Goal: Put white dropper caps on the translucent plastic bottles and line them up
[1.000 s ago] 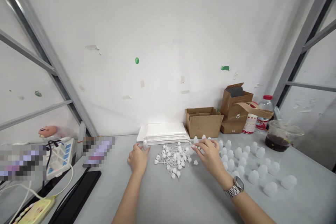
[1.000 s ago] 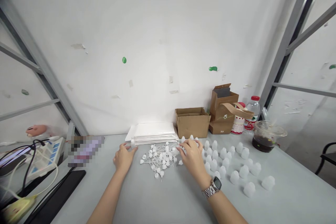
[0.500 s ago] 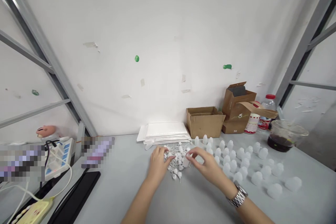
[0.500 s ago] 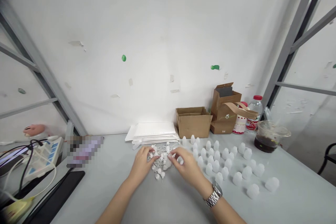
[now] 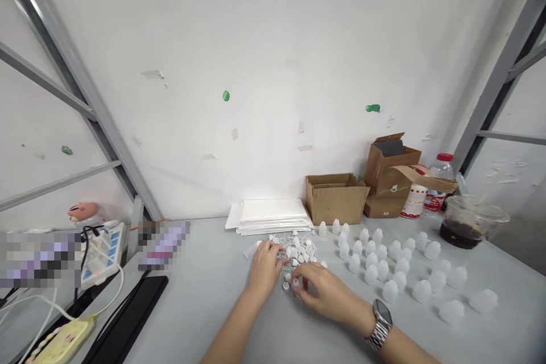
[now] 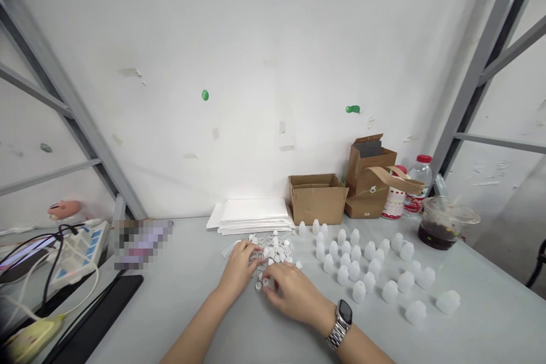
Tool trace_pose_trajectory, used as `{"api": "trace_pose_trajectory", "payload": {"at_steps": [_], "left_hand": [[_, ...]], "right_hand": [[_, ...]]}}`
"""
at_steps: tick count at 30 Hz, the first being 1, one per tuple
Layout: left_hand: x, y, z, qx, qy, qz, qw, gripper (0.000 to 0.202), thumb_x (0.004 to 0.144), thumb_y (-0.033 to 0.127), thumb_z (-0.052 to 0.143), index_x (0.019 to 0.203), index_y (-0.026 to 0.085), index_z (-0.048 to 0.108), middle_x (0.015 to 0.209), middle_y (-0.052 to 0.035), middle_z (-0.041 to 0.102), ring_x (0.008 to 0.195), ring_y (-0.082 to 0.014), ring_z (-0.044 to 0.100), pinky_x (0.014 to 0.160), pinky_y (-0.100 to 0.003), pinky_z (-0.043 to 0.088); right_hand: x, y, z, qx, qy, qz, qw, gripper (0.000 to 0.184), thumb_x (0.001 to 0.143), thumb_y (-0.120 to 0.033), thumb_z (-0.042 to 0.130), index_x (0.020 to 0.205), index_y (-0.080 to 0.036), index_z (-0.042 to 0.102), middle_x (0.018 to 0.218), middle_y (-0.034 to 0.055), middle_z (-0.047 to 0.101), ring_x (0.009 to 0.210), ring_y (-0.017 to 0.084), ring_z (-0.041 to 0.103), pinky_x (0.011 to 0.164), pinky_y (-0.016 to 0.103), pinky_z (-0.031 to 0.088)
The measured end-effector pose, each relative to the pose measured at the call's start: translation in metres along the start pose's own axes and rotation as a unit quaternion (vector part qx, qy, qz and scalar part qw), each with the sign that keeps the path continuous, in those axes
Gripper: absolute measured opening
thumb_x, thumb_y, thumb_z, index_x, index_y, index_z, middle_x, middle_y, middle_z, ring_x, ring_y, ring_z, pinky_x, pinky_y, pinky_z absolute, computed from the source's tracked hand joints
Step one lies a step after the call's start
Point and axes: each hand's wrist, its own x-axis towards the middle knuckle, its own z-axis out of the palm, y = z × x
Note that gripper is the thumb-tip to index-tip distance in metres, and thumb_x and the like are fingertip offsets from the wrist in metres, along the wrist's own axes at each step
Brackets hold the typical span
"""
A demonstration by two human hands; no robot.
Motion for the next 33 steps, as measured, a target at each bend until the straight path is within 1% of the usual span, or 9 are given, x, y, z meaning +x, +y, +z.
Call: {"api": "trace_pose_trajectory", "payload": {"at_steps": [3,5,8,14,18,21,27,30,33], "left_hand": [[0.004,-0.009,-0.015,0.022,0.061,-0.024,0.998,0.025,0.078,0.031,0.048,0.099,0.022,0.058,0.096,-0.006,0.056,0.096,-0.0215,0.051,0.084,-0.033,0.037],[0.006,-0.02,-0.029,0.073,0.088,-0.093,0.989,0.027,0.077,0.03,0.05,0.101,0.021,0.058,0.098,-0.0082,0.055,0.098,-0.0236,0.05,0.085,-0.034,0.036],[0.006,-0.039,-0.044,0.108,0.064,-0.213,0.969,0.029,0.069,0.034,0.058,0.093,0.02,0.062,0.096,-0.0113,0.057,0.098,-0.0289,0.05,0.081,-0.036,0.037],[0.003,-0.054,-0.04,0.066,0.056,-0.248,0.965,0.014,0.057,0.023,0.067,0.07,0.021,0.062,0.089,-0.01,0.062,0.097,-0.0301,0.05,0.081,-0.037,0.035],[0.007,-0.054,-0.04,-0.024,0.091,-0.26,0.961,0.005,0.063,0.02,0.063,0.067,0.02,0.06,0.085,-0.0085,0.065,0.1,-0.0287,0.051,0.087,-0.041,0.033],[0.013,-0.058,-0.045,-0.135,0.132,-0.27,0.944,0.007,0.069,0.017,0.058,0.075,0.018,0.061,0.083,-0.0087,0.067,0.097,-0.0262,0.055,0.087,-0.041,0.035],[0.02,-0.066,-0.062,-0.395,0.211,-0.247,0.859,0.02,0.082,0.016,0.042,0.09,0.015,0.061,0.098,-0.011,0.066,0.093,-0.0169,0.061,0.079,-0.03,0.048],[0.021,-0.067,-0.065,-0.467,0.235,-0.235,0.82,0.023,0.082,0.012,0.04,0.09,0.016,0.061,0.099,-0.0104,0.066,0.093,-0.0144,0.061,0.079,-0.027,0.05],[0.021,-0.068,-0.063,-0.489,0.235,-0.234,0.807,0.023,0.08,0.011,0.043,0.094,0.016,0.06,0.097,-0.0099,0.067,0.092,-0.0138,0.062,0.079,-0.027,0.05]], "right_hand": [[0.0,0.0,0.0,-0.006,-0.002,-0.002,1.0,0.017,0.078,-0.014,0.05,0.091,-0.022,0.056,0.082,0.0004,0.063,0.073,0.016,0.055,0.07,0.027,0.042],[0.001,0.0,0.0,-0.008,-0.002,-0.001,1.0,0.017,0.078,-0.015,0.05,0.092,-0.022,0.056,0.082,0.0005,0.063,0.074,0.016,0.055,0.07,0.027,0.042],[0.001,0.001,0.001,-0.009,-0.006,0.002,1.0,0.017,0.079,-0.017,0.05,0.094,-0.022,0.056,0.082,0.0008,0.062,0.074,0.016,0.055,0.07,0.027,0.042],[-0.001,0.004,0.002,-0.015,0.004,-0.008,1.0,0.019,0.079,-0.015,0.049,0.095,-0.022,0.056,0.082,0.0008,0.062,0.073,0.016,0.055,0.07,0.028,0.043],[0.0,0.005,0.003,-0.021,0.002,-0.01,1.0,0.018,0.08,-0.016,0.049,0.094,-0.022,0.056,0.082,0.0004,0.062,0.072,0.015,0.055,0.07,0.028,0.043],[0.0,0.005,0.003,-0.023,0.003,-0.011,1.0,0.017,0.08,-0.016,0.048,0.094,-0.022,0.056,0.082,0.0005,0.062,0.071,0.015,0.055,0.07,0.028,0.043],[0.0,0.004,0.001,-0.031,0.0,-0.01,0.999,0.017,0.08,-0.016,0.048,0.093,-0.022,0.056,0.082,0.0006,0.062,0.072,0.015,0.055,0.069,0.028,0.043],[0.0,0.003,0.0,-0.035,-0.005,-0.007,0.999,0.017,0.08,-0.016,0.048,0.093,-0.023,0.057,0.082,0.0003,0.062,0.073,0.016,0.055,0.069,0.028,0.043],[0.0,0.002,0.0,-0.039,-0.011,-0.005,0.999,0.017,0.08,-0.016,0.048,0.093,-0.023,0.057,0.083,0.0003,0.062,0.073,0.016,0.056,0.07,0.029,0.043]]}}
